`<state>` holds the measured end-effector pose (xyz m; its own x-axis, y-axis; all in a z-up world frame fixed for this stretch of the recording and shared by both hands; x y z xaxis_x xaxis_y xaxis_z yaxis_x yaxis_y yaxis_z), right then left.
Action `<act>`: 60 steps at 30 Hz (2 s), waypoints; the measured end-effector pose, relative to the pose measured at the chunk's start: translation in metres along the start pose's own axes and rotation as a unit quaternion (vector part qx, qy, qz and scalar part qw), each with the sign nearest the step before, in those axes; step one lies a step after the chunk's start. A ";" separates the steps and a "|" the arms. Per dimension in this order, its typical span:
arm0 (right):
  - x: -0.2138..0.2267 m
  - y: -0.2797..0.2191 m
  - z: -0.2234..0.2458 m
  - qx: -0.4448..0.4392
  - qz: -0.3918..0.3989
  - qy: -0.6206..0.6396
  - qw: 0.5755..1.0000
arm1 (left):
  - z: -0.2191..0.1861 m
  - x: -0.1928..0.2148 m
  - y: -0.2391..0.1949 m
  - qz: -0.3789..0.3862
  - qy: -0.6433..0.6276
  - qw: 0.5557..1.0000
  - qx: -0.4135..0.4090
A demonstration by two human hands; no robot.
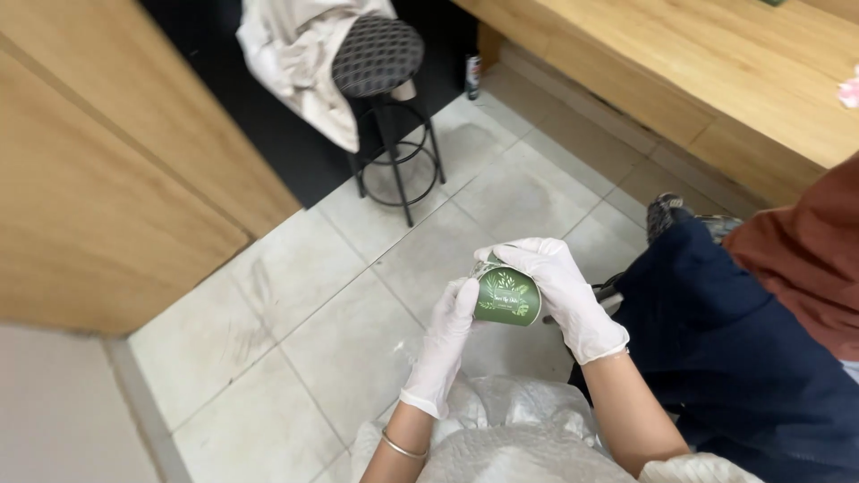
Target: Transferring packaged candles from a display shelf to a row on a work table.
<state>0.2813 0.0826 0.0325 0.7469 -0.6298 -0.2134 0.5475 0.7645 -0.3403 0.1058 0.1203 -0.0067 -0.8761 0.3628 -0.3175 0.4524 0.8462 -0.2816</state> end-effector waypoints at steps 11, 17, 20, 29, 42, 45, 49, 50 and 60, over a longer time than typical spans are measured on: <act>0.038 0.188 0.064 0.069 -0.148 0.063 0.985 | -0.037 -0.091 0.237 0.118 0.030 0.987 0.105; 0.043 0.272 0.126 0.124 -0.222 0.083 0.964 | -0.084 -0.142 0.370 0.228 0.033 0.969 0.094; 0.049 0.293 0.136 0.106 -0.244 0.112 0.958 | -0.088 -0.159 0.410 0.284 0.039 0.950 0.121; 0.092 0.379 0.177 0.051 -0.282 0.088 0.954 | -0.080 -0.225 0.509 0.320 0.014 0.913 0.254; 0.230 0.590 0.267 0.142 -0.167 -0.091 0.971 | -0.095 -0.384 0.693 0.350 0.053 0.911 0.210; 0.235 0.619 0.296 0.119 -0.208 -0.131 0.962 | -0.083 -0.406 0.722 0.308 0.025 0.918 0.247; 0.269 0.660 0.308 0.093 -0.227 -0.118 0.962 | -0.067 -0.437 0.768 0.303 -0.016 0.911 0.277; 0.280 0.671 0.311 0.083 -0.217 -0.120 0.965 | -0.063 -0.445 0.780 0.310 -0.023 0.908 0.281; 0.347 0.794 0.364 0.032 -0.310 -0.240 0.919 | -0.025 -0.553 0.931 0.394 -0.054 0.854 0.335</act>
<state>1.1127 0.5216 0.0220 0.3553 -0.8260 0.4376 0.9340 0.2943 -0.2028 1.0074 0.7175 -0.0706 -0.2520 0.6485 -0.7182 0.9200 -0.0696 -0.3857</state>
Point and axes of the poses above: each hand's wrist, its own y-axis towards the middle knuckle, its own x-axis out of the back of the hand, z = x × y, the point moved 1 cm from there along y, towards the middle knuckle, and after that the axes turned 14 degrees about -z, right-handed, at the moved point
